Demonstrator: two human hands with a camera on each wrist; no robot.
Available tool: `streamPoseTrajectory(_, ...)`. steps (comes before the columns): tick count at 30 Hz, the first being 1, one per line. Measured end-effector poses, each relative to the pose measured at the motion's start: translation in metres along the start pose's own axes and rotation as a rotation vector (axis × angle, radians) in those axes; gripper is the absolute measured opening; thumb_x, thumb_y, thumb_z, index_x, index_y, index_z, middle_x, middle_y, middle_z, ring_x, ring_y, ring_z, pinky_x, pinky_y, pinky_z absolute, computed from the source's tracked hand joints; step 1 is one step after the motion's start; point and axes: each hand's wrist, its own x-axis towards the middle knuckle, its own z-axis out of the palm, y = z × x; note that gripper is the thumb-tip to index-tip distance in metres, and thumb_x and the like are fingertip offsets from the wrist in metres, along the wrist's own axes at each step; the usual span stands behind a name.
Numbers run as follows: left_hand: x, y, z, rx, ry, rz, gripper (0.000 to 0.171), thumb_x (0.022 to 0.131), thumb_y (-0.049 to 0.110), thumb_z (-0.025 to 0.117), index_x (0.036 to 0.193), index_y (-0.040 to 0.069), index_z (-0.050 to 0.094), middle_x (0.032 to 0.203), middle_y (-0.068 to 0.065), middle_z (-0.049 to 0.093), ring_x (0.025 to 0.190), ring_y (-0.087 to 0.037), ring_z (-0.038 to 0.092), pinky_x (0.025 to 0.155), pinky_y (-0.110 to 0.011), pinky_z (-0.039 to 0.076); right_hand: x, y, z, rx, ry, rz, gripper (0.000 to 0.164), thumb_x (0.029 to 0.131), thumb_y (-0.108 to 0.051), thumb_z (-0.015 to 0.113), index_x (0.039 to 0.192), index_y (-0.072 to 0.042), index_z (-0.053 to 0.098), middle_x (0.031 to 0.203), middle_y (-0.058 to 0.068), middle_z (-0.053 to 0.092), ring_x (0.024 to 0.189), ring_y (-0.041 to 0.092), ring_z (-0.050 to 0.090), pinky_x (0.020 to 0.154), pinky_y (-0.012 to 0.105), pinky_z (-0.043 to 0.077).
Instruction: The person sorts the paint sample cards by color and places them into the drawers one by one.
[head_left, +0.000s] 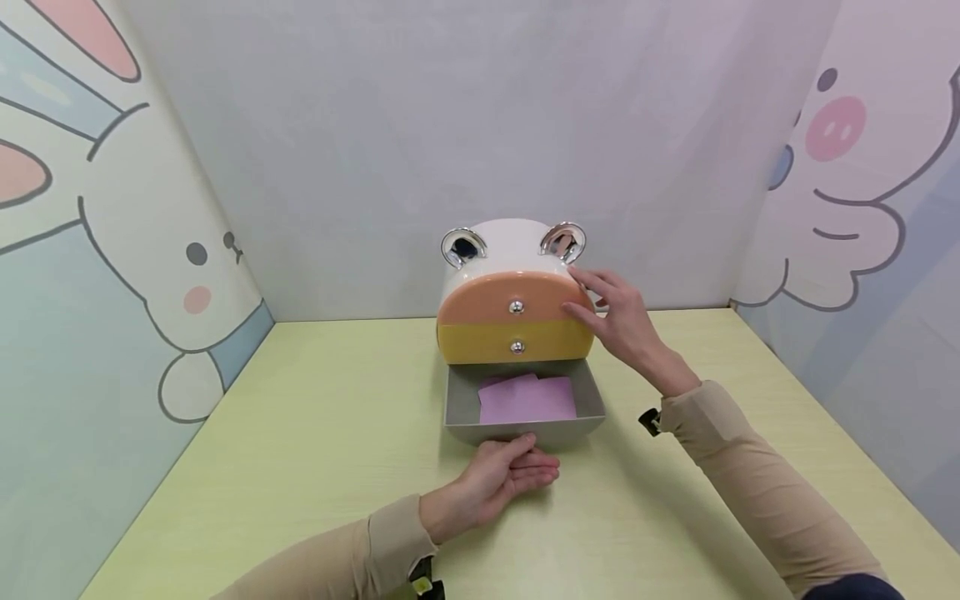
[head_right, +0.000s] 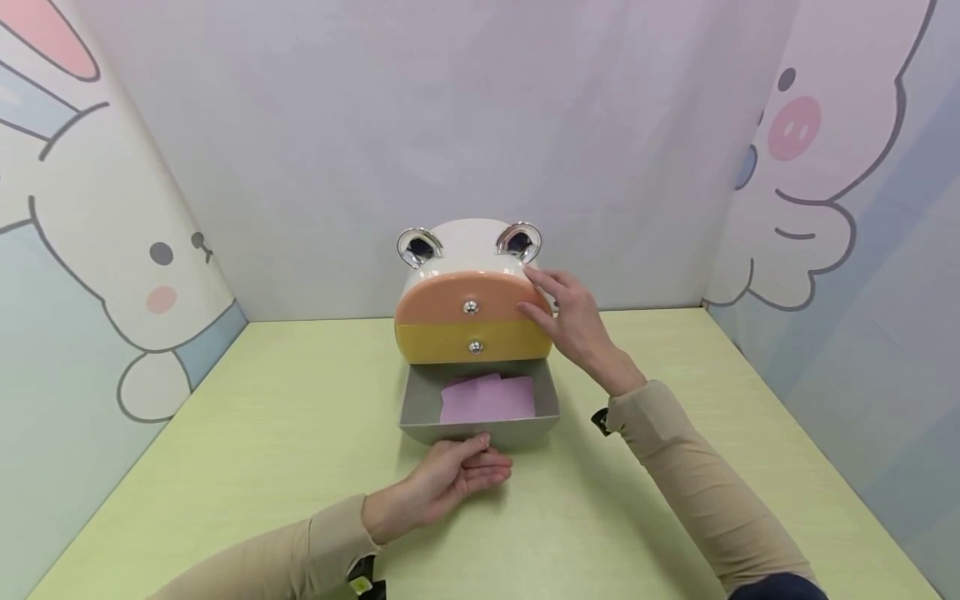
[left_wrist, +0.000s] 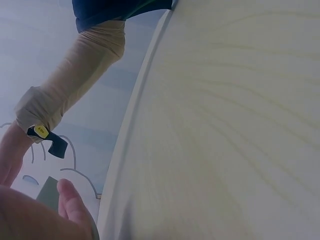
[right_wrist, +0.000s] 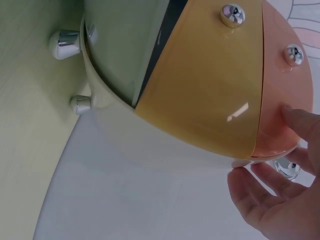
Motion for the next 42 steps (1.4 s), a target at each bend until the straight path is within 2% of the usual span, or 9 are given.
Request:
streamPoseTrajectory(7,0.004,0.002,0.0,-0.005,0.0,0.013,0.047,0.1,0.022,0.051,0.122,-0.019,0.048,0.104,-0.021,0.071,0.09,-0.02,0.072,0.089,-0.032,0.057,0.0,0.0,0.0,-0.007,-0.001,0.0,0.055,0.083,-0.016,0.076,0.134,-0.01,0.058,0.119,0.014,0.062,0.101,0.029,0.06,0.075,0.041,0.054)
streamPoseTrajectory(15,0.009,0.007,0.001,-0.024,0.012,0.027,0.045,0.1,0.02,0.051,0.123,-0.018,0.048,0.103,-0.021,0.071,0.088,-0.019,0.072,0.09,-0.033,0.056,-0.001,0.0,0.0,0.0,0.004,-0.005,0.055,0.083,-0.015,0.075,0.134,-0.009,0.057,0.118,0.015,0.063,0.102,0.035,0.061,0.075,0.042,0.054)
streamPoseTrajectory(20,0.013,0.01,-0.001,-0.029,0.013,0.031,0.044,0.1,0.019,0.05,0.124,-0.018,0.048,0.102,-0.02,0.072,0.087,-0.018,0.072,0.09,-0.032,0.056,-0.001,0.0,0.0,0.0,0.008,-0.005,0.054,0.083,-0.015,0.076,0.134,-0.01,0.058,0.118,0.015,0.063,0.103,0.033,0.061,0.075,0.042,0.055)
streamPoseTrajectory(27,0.023,0.012,-0.004,-0.027,0.026,0.051,0.042,0.101,0.018,0.049,0.124,-0.017,0.049,0.103,-0.022,0.072,0.087,-0.018,0.072,0.09,-0.033,0.056,-0.001,0.0,0.0,0.013,0.001,0.0,0.055,0.083,-0.015,0.076,0.134,-0.009,0.057,0.119,0.016,0.062,0.103,0.032,0.06,0.076,0.048,0.056)
streamPoseTrajectory(42,0.042,0.012,-0.004,-0.001,0.07,0.124,0.04,0.102,0.018,0.047,0.122,-0.016,0.048,0.104,-0.022,0.071,0.082,-0.015,0.071,0.087,-0.032,0.057,-0.001,-0.001,0.001,0.01,-0.011,0.017,0.056,0.084,-0.016,0.075,0.136,-0.01,0.055,0.121,0.017,0.061,0.104,0.034,0.06,0.077,0.048,0.056)
